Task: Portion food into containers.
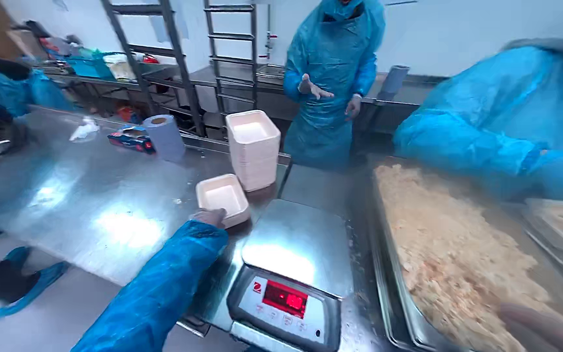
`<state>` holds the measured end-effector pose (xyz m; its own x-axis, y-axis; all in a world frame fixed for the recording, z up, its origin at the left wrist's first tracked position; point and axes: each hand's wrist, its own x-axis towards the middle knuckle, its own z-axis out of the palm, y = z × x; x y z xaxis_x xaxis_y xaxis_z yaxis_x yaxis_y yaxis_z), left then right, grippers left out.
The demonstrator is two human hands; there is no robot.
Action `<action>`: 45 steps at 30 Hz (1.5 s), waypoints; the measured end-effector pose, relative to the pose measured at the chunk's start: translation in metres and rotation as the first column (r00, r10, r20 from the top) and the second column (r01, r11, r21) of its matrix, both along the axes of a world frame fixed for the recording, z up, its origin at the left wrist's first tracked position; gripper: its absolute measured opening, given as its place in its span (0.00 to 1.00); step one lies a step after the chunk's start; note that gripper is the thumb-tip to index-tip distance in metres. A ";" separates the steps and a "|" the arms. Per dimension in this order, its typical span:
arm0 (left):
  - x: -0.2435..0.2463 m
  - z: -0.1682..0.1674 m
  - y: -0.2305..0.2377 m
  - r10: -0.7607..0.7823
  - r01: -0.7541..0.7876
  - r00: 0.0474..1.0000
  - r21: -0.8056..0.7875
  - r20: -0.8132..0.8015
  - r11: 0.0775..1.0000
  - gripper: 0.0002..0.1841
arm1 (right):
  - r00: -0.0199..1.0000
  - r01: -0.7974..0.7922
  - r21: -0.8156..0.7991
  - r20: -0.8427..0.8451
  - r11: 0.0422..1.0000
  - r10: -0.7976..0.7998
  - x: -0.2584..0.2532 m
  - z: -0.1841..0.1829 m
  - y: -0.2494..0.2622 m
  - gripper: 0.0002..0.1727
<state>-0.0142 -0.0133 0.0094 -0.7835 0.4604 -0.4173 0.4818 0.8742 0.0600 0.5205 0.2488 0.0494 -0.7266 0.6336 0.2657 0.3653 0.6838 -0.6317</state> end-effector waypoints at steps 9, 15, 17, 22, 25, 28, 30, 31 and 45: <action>-0.003 0.038 -0.031 -0.006 0.095 0.987 0.547 -0.162 0.832 0.16 | 0.888 0.172 0.077 0.420 0.982 -0.189 -0.060 -0.022 0.035 0.42; 0.102 0.055 -0.018 -0.024 0.599 0.761 0.688 -0.648 0.409 0.10 | 0.654 0.434 -0.129 0.726 0.892 -0.213 -0.137 -0.023 0.054 0.33; 0.126 0.033 -0.007 -0.018 0.742 0.648 0.626 -0.761 0.242 0.10 | 0.624 0.461 -0.125 0.750 0.878 -0.221 -0.144 -0.026 0.066 0.33; 0.175 -0.011 0.029 -0.033 0.747 0.644 0.618 -0.764 0.245 0.14 | 0.544 0.364 -0.080 0.827 0.928 -0.143 -0.147 -0.027 0.079 0.33; 0.185 -0.010 0.032 -0.152 0.691 0.700 0.609 -0.698 0.389 0.18 | 0.448 0.228 -0.010 0.889 0.974 -0.096 -0.151 -0.027 0.088 0.39; 0.179 -0.003 0.026 -0.279 0.671 0.737 0.615 -0.616 0.415 0.33 | 0.352 0.200 -0.010 0.934 0.980 -0.063 -0.162 -0.019 0.086 0.33; 0.164 0.000 0.016 -0.321 0.637 0.770 0.694 -0.552 0.335 0.40 | 0.321 0.166 -0.038 0.947 0.985 -0.018 -0.165 -0.013 0.083 0.30; 0.156 0.001 0.010 -0.322 0.559 0.821 0.779 -0.472 0.284 0.38 | 0.301 0.138 -0.054 0.954 0.989 0.010 -0.164 -0.011 0.085 0.30; 0.160 0.031 0.058 -0.134 -0.452 0.789 0.714 0.600 0.534 0.04 | 0.772 0.635 -0.567 0.475 0.524 -0.422 -0.120 -0.039 0.053 0.36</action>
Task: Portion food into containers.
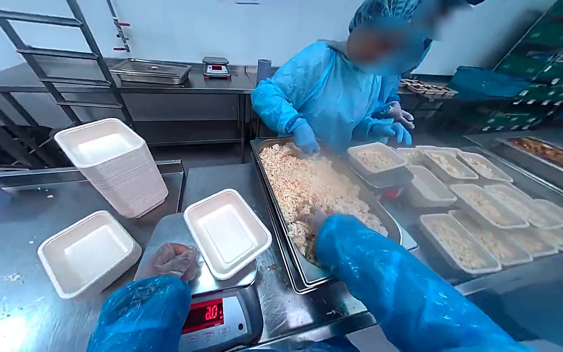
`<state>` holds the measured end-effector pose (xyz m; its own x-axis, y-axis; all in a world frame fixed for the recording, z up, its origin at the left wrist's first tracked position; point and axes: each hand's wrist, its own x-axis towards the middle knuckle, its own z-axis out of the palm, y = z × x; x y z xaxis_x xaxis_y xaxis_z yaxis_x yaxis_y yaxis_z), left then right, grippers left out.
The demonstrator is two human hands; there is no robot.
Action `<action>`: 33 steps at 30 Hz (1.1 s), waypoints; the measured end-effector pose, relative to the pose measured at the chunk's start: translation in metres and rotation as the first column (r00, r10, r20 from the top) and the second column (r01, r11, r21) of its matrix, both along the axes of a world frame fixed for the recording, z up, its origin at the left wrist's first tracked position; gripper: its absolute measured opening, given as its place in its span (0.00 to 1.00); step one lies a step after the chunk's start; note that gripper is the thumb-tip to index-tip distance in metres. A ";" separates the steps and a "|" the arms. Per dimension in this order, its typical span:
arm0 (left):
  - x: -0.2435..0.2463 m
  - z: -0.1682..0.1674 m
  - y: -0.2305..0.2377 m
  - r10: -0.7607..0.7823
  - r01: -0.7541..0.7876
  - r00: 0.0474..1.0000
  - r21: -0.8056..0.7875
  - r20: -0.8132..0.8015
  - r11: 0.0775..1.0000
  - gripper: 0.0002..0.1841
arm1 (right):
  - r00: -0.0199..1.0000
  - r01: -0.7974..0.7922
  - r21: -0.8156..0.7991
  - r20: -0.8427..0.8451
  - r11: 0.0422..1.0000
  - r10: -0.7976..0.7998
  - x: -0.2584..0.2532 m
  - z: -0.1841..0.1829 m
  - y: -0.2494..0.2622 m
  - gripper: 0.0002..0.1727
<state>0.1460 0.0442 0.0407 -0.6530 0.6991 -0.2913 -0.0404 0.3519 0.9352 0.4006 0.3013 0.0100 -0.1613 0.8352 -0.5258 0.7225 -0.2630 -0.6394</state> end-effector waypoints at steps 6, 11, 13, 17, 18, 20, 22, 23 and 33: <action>-0.003 0.014 0.009 0.038 -0.049 0.997 -0.173 -0.070 0.984 0.19 | 0.755 -0.472 -0.025 0.506 0.881 0.418 -0.008 0.001 0.016 0.26; 0.025 0.018 0.015 0.007 0.003 0.999 -0.184 0.053 0.983 0.11 | 0.781 -0.483 -0.005 0.450 0.876 0.434 -0.005 -0.010 0.032 0.38; 0.027 0.021 0.014 0.011 0.008 0.991 -0.144 0.132 0.990 0.08 | 0.781 -0.471 -0.007 0.462 0.882 0.421 -0.001 0.001 0.027 0.44; 0.020 0.018 0.024 0.024 -0.019 0.985 -0.035 0.168 0.999 0.05 | 0.880 -0.228 0.052 0.438 0.972 0.183 0.007 0.035 0.011 0.51; 0.022 0.023 0.030 0.023 -0.023 0.984 -0.007 0.177 1.000 0.05 | 0.914 -0.163 0.078 0.387 0.984 0.121 0.010 0.041 0.011 0.51; 0.030 0.027 0.043 -0.029 0.015 0.984 0.082 0.174 0.997 0.05 | 0.956 -0.082 0.096 0.288 0.992 0.051 0.017 0.063 0.008 0.49; 0.048 0.032 0.063 -0.096 0.075 0.982 0.129 0.164 0.989 0.06 | 0.985 -0.007 0.150 0.174 0.989 -0.019 0.027 0.074 0.013 0.45; 0.061 0.034 0.073 -0.133 0.110 0.979 0.145 0.155 0.983 0.07 | 0.994 0.012 0.183 0.103 0.983 -0.032 0.032 0.080 0.016 0.42; 0.148 0.030 0.142 -0.376 0.353 0.876 0.129 0.304 0.927 0.03 | 0.934 -0.352 0.220 0.021 0.910 0.356 -0.013 0.108 -0.010 0.18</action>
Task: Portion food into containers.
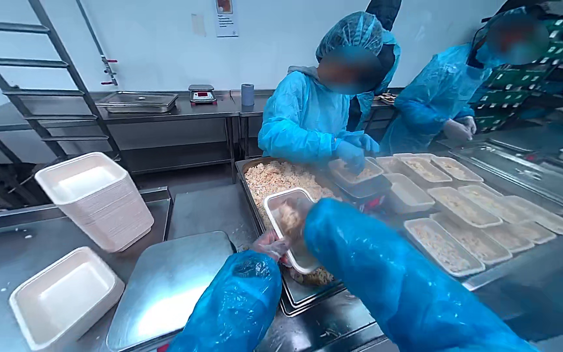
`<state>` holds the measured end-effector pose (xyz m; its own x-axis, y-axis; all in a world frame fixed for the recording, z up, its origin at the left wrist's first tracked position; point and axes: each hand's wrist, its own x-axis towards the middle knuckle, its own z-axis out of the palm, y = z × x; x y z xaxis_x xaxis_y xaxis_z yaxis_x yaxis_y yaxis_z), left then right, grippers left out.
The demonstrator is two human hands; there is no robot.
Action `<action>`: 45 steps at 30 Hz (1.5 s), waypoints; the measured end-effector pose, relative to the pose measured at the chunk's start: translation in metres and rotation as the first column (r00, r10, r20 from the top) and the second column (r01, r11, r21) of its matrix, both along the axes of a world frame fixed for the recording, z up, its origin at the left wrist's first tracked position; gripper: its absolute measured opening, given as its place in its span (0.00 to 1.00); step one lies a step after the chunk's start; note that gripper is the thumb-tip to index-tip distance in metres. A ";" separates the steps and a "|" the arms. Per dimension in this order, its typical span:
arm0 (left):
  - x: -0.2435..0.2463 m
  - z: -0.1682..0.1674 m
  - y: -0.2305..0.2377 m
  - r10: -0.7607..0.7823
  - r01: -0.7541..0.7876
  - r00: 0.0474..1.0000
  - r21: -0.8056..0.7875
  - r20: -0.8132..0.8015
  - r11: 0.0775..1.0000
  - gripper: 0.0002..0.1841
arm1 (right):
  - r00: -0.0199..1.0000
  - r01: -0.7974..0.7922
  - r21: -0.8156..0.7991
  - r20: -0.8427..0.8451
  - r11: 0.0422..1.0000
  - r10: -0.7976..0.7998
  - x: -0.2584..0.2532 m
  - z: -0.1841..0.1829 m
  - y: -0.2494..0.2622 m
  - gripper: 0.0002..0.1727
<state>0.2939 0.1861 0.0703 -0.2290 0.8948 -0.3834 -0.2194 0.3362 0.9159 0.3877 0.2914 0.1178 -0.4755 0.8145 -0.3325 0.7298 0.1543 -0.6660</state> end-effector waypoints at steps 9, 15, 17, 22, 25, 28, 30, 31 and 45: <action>-0.025 0.010 -0.008 0.068 -0.073 0.996 -0.100 -0.054 0.992 0.03 | 0.963 -0.268 0.268 0.047 0.925 0.265 0.033 -0.019 -0.009 0.35; -0.037 0.010 -0.015 0.126 -0.133 0.990 -0.126 -0.058 0.983 0.04 | 0.904 -0.404 0.158 0.221 0.901 0.366 -0.010 -0.014 -0.008 0.28; -0.042 0.005 -0.019 0.144 -0.148 0.989 -0.124 -0.043 0.981 0.05 | 0.854 -0.436 0.083 0.352 0.896 0.383 -0.025 -0.002 -0.010 0.29; -0.060 0.003 -0.033 0.166 -0.169 0.985 -0.081 -0.033 0.982 0.05 | 0.861 -0.393 0.064 0.376 0.917 0.343 -0.049 0.011 0.000 0.32; -0.072 -0.003 -0.039 0.227 -0.225 0.973 -0.050 0.035 0.973 0.06 | 0.878 -0.472 0.170 0.174 0.865 0.445 -0.052 -0.008 -0.001 0.32; -0.081 -0.007 -0.047 0.232 -0.230 0.972 -0.033 0.046 0.973 0.07 | 0.877 -0.471 0.300 0.059 0.829 0.477 -0.046 -0.012 -0.013 0.32; -0.090 -0.013 -0.054 0.263 -0.264 0.961 -0.006 0.083 0.965 0.07 | 0.856 -0.468 0.431 0.005 0.772 0.516 -0.034 -0.008 -0.019 0.28; -0.094 -0.014 -0.056 0.288 -0.289 0.953 -0.001 0.100 0.957 0.08 | 0.853 -0.460 0.465 -0.005 0.756 0.522 -0.029 -0.007 -0.023 0.24; -0.117 -0.014 -0.079 0.360 -0.359 0.933 -0.049 0.017 0.932 0.09 | 0.888 -0.460 0.131 0.058 0.878 0.457 -0.062 0.008 -0.055 0.14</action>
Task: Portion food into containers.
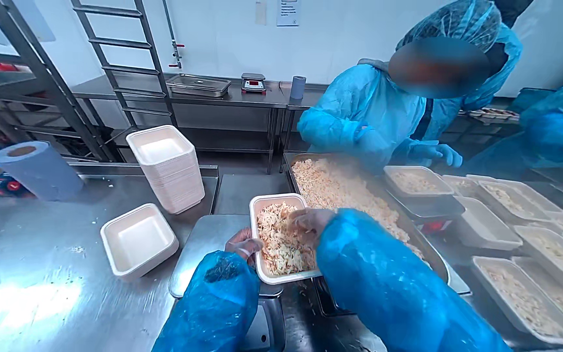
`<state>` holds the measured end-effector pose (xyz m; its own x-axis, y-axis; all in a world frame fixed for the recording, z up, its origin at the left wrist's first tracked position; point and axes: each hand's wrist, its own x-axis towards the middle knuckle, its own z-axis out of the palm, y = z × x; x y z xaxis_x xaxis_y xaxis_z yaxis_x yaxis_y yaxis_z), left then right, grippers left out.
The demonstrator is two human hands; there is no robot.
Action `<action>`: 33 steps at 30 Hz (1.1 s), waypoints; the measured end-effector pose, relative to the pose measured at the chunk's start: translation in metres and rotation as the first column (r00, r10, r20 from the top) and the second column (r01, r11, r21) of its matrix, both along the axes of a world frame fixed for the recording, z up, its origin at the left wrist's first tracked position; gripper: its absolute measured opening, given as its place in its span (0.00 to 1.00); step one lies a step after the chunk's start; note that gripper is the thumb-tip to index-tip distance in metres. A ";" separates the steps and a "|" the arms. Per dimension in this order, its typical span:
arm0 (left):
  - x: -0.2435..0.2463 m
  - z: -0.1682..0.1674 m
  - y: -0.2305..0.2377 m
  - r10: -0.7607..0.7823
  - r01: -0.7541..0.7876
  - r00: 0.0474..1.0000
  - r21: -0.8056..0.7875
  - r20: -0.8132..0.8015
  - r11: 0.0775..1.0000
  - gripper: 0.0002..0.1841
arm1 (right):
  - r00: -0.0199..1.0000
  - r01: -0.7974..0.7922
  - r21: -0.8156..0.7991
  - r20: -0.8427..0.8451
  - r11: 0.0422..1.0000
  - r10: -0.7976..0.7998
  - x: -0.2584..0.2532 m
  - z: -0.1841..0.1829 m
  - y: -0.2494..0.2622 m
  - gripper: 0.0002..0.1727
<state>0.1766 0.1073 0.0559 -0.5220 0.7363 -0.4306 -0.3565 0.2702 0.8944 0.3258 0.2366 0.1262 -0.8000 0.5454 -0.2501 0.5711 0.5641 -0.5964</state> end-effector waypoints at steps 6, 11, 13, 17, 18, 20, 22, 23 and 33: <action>-0.014 -0.008 -0.018 0.092 -0.093 0.996 0.052 0.017 0.994 0.07 | 0.967 0.094 0.237 -0.253 0.967 -0.032 0.071 -0.009 0.028 0.12; -0.034 -0.002 -0.048 -0.003 -0.014 0.990 -0.118 -0.144 0.993 0.02 | 0.714 0.092 0.033 0.695 0.995 -0.089 0.102 -0.045 0.031 0.35; -0.043 -0.007 -0.062 -0.081 0.032 0.964 -0.192 -0.255 0.981 0.05 | 0.634 -0.038 0.022 0.774 0.999 0.007 0.104 -0.082 0.033 0.39; -0.047 0.021 -0.089 -0.019 -0.089 0.898 -0.226 -0.439 0.970 0.14 | 0.497 -0.138 -0.022 0.863 0.990 0.088 0.079 -0.085 0.030 0.26; -0.052 0.025 -0.097 0.035 -0.136 0.880 -0.181 -0.474 0.974 0.14 | 0.501 -0.118 -0.038 0.860 0.992 0.093 0.076 -0.084 0.033 0.24; -0.065 0.022 -0.112 0.147 -0.228 0.856 -0.107 -0.496 0.968 0.13 | 0.615 -0.017 -0.011 0.789 1.000 0.019 0.085 -0.083 0.047 0.22; -0.073 0.022 -0.125 0.229 -0.305 0.848 -0.087 -0.479 0.948 0.12 | 0.793 0.108 0.052 0.598 0.993 -0.117 0.110 -0.091 0.068 0.19; -0.075 0.021 -0.131 0.269 -0.342 0.842 -0.077 -0.468 0.937 0.12 | 0.861 0.160 0.066 0.478 0.985 -0.172 0.123 -0.096 0.079 0.19; -0.083 0.010 -0.155 0.378 -0.420 0.827 -0.009 -0.415 0.908 0.11 | 0.636 0.651 -0.450 -0.117 0.612 -0.763 0.138 -0.077 0.068 0.12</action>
<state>0.0934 -0.0473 0.0660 -0.9018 0.3922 -0.1817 -0.0744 0.2733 0.9590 0.4635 0.3047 0.0490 -0.2576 0.8912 -0.3734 0.4830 -0.2159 -0.8486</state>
